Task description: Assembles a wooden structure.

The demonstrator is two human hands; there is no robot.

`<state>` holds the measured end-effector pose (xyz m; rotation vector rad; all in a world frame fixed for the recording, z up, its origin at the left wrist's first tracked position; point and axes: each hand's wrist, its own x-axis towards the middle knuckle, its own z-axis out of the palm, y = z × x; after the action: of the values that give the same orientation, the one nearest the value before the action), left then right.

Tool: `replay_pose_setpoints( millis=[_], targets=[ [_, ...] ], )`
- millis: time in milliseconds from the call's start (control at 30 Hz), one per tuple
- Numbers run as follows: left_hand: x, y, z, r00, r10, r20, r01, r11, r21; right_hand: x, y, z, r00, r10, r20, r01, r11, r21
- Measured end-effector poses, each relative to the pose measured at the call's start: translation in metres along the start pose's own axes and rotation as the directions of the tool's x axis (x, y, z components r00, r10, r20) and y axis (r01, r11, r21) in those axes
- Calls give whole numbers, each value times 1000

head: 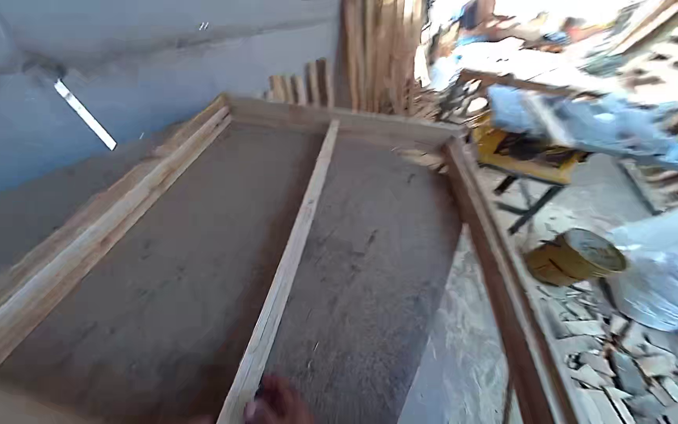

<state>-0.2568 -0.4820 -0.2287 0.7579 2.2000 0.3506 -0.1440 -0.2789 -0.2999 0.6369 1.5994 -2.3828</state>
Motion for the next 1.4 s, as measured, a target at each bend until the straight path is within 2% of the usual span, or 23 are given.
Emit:
replay_pose_setpoints(
  millis=[33,100,233,333,400,500,600,767,1000,1400],
  targets=[
    [-10,-2,-2,999,37,21,-35,997,-65,-2,-5,-1,999,-38,32,39,999,-26],
    [-32,8,-8,983,34,181,2,981,-196,-15,7,1,995,-45,89,50,997,-55],
    [-9,8,-25,918,26,395,105,946,-307,-29,16,8,993,-74,93,77,996,-33],
    [1,12,-20,896,1,444,199,893,-404,-32,19,19,991,-93,92,89,995,40],
    [4,12,-19,891,-9,453,247,849,-468,-27,21,27,991,-106,79,98,989,108],
    [4,7,-18,901,30,433,212,840,-499,-19,32,29,984,-128,123,100,972,214],
    [4,4,-17,903,47,426,209,820,-532,-13,40,29,970,-184,157,142,959,246],
    [3,7,-19,903,20,429,249,790,-561,-9,43,31,960,-228,164,179,946,271],
    [3,10,-19,907,61,416,190,824,-534,-10,45,30,958,-231,169,175,940,294],
    [4,9,-20,904,79,421,190,806,-561,-8,45,29,961,-203,189,147,951,272]
  ],
)
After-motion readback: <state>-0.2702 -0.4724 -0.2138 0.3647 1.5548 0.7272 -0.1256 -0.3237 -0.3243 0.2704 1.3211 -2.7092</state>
